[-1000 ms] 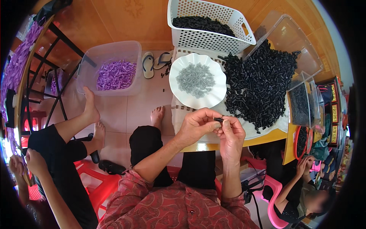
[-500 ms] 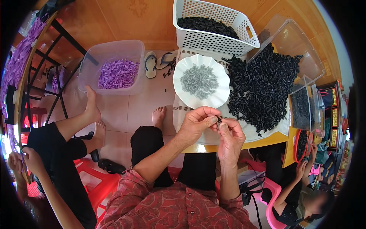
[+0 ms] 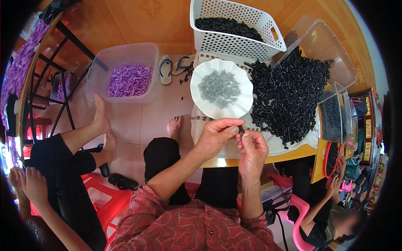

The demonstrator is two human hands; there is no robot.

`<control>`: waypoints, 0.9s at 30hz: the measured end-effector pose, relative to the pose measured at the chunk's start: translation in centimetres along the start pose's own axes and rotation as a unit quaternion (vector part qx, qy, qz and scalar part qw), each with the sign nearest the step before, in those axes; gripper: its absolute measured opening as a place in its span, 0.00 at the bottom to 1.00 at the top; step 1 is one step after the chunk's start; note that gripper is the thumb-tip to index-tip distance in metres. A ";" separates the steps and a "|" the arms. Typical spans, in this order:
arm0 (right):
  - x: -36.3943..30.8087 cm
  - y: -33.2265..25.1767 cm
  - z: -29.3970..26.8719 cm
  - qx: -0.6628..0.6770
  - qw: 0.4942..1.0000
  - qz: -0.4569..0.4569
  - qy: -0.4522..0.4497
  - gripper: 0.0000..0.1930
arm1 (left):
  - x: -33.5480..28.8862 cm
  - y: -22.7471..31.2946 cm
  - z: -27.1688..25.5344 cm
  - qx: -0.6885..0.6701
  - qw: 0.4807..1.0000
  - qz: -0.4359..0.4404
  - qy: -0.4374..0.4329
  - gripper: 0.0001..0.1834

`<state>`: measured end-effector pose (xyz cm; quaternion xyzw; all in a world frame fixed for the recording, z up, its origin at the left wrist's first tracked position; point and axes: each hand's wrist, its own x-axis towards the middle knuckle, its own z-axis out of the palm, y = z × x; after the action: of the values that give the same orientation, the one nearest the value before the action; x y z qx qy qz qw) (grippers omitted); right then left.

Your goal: The person assembles small components by picking up pins from a plate and inserting them into black plastic pieces by hand.

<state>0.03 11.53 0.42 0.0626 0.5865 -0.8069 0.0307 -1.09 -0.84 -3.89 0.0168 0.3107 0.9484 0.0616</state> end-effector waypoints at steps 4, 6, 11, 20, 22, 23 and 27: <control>0.2 -0.2 0.0 -0.046 0.996 -0.066 -0.034 0.05 | 0.2 -0.1 0.3 -0.011 1.000 0.008 -0.011 0.13; 0.2 -0.4 0.5 -0.059 0.993 -0.093 -0.035 0.06 | 0.2 -0.1 0.0 -0.014 1.000 0.007 -0.011 0.13; 1.1 -0.1 0.2 -0.195 0.959 -0.205 -0.020 0.13 | 0.2 0.2 0.2 -0.022 1.000 -0.004 -0.004 0.14; 1.2 -0.2 -0.1 -0.113 0.981 -0.102 -0.117 0.17 | 0.1 0.9 0.6 -0.021 0.999 -0.022 0.009 0.22; 1.4 0.0 -0.3 -0.088 0.985 -0.081 -0.125 0.18 | 0.1 0.8 0.5 -0.010 1.000 -0.026 0.008 0.22; 1.4 0.1 -0.4 -0.088 0.985 -0.081 -0.125 0.18 | 0.2 0.8 0.4 -0.011 1.000 -0.026 0.008 0.22; 1.4 0.2 -0.3 -0.042 0.991 -0.063 -0.111 0.18 | 0.2 0.8 0.4 -0.016 1.000 -0.024 0.002 0.21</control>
<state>-1.33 11.77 -0.04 -0.0662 0.6159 -0.7836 0.0472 -1.31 -1.19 -3.09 0.0068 0.2959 0.9515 0.0841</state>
